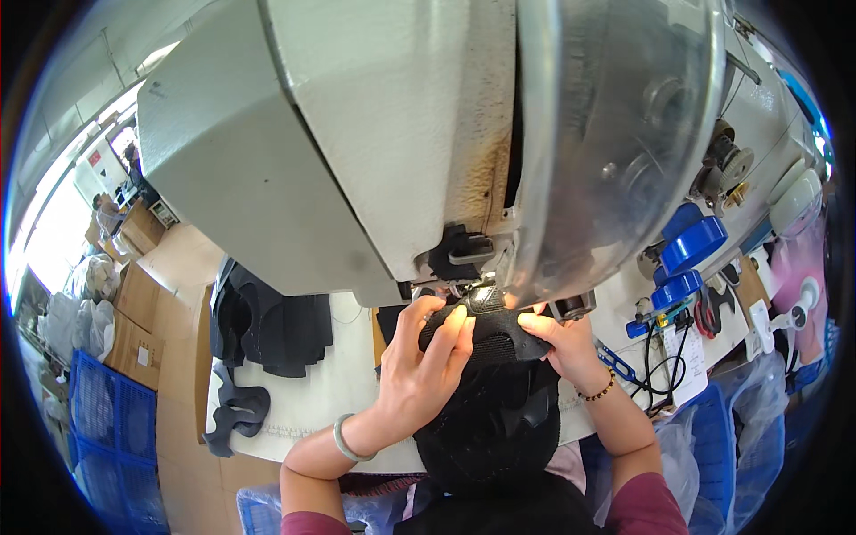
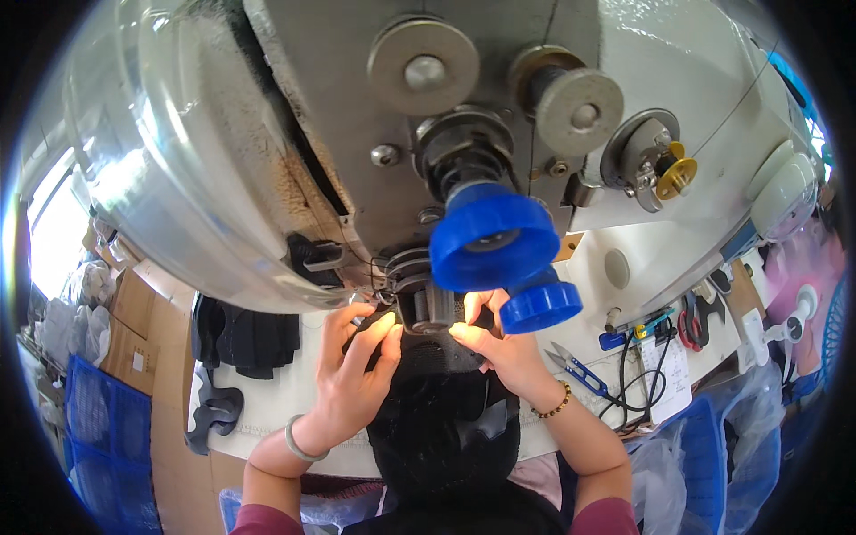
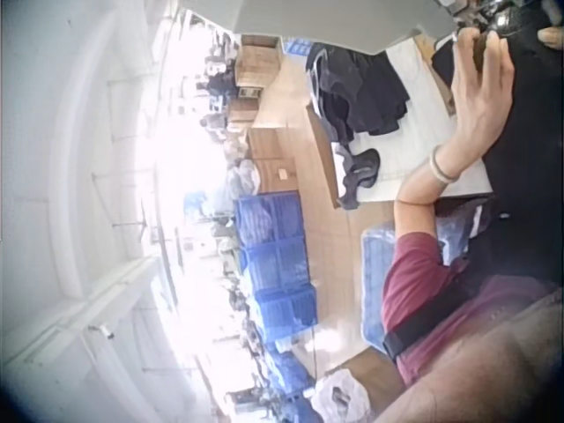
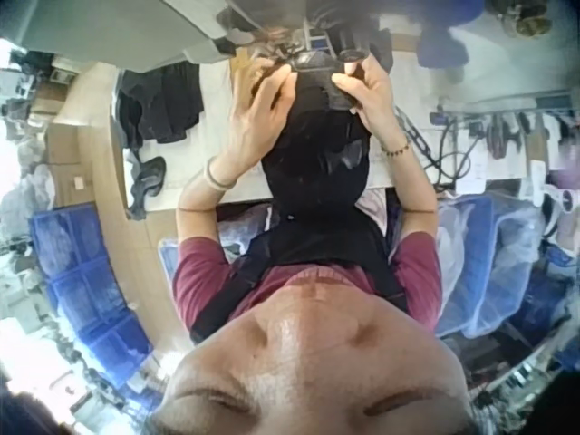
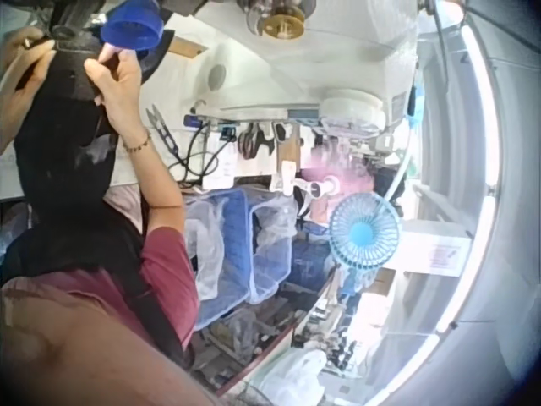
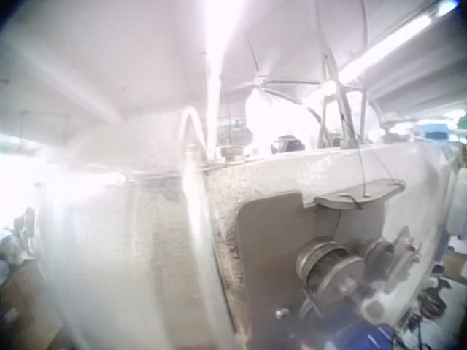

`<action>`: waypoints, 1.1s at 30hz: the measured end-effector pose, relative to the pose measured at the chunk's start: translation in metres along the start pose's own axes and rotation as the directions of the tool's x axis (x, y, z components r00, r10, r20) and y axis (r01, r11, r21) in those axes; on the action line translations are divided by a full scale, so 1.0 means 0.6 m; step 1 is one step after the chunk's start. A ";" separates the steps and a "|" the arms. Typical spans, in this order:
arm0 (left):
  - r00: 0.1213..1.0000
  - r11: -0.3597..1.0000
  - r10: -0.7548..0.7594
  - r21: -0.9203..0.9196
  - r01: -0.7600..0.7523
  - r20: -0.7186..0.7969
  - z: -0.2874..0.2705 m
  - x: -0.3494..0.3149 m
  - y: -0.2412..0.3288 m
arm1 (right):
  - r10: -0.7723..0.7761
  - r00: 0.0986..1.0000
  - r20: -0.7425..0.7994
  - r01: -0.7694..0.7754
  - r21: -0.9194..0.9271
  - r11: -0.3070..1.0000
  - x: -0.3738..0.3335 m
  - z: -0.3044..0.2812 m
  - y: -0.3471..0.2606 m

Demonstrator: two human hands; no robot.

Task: The person sews shoe upper pieces using a sewing machine, trims threads with snips, replaces the machine bobbin, and stitches the fabric components together.

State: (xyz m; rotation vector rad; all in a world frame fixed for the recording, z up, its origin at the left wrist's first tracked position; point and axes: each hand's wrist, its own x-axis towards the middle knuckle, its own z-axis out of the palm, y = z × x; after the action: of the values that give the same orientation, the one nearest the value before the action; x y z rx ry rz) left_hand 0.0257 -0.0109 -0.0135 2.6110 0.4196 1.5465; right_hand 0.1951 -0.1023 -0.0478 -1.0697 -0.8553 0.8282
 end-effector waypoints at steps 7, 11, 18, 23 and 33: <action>1.000 1.000 0.013 0.029 -0.013 0.020 -0.002 -0.005 -0.002 | -0.027 0.999 0.024 0.027 -0.002 1.000 -0.010 0.000 -0.002; 0.998 0.997 0.067 0.033 -0.067 -0.009 0.001 -0.007 -0.007 | 0.055 0.998 -0.005 -0.055 0.053 0.997 -0.014 -0.004 -0.001; 0.998 0.997 0.062 0.040 -0.062 0.003 0.007 -0.009 -0.015 | 0.201 0.973 -0.118 -0.201 0.011 0.980 -0.008 0.007 -0.011; 0.996 0.990 0.085 0.112 -0.086 0.011 0.008 0.000 -0.015 | 0.069 0.997 0.024 -0.072 0.463 0.884 -0.006 -0.010 0.018; 0.998 0.964 0.039 0.262 -0.048 0.042 -0.028 -0.001 -0.002 | 0.133 0.985 -0.108 -0.099 0.270 0.958 -0.023 0.043 -0.007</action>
State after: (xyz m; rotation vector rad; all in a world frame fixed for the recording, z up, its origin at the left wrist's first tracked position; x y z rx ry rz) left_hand 0.0104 -0.0114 -0.0061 2.8575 0.6074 1.5499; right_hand 0.1670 -0.1056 -0.0400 -0.9312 -0.5621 0.9352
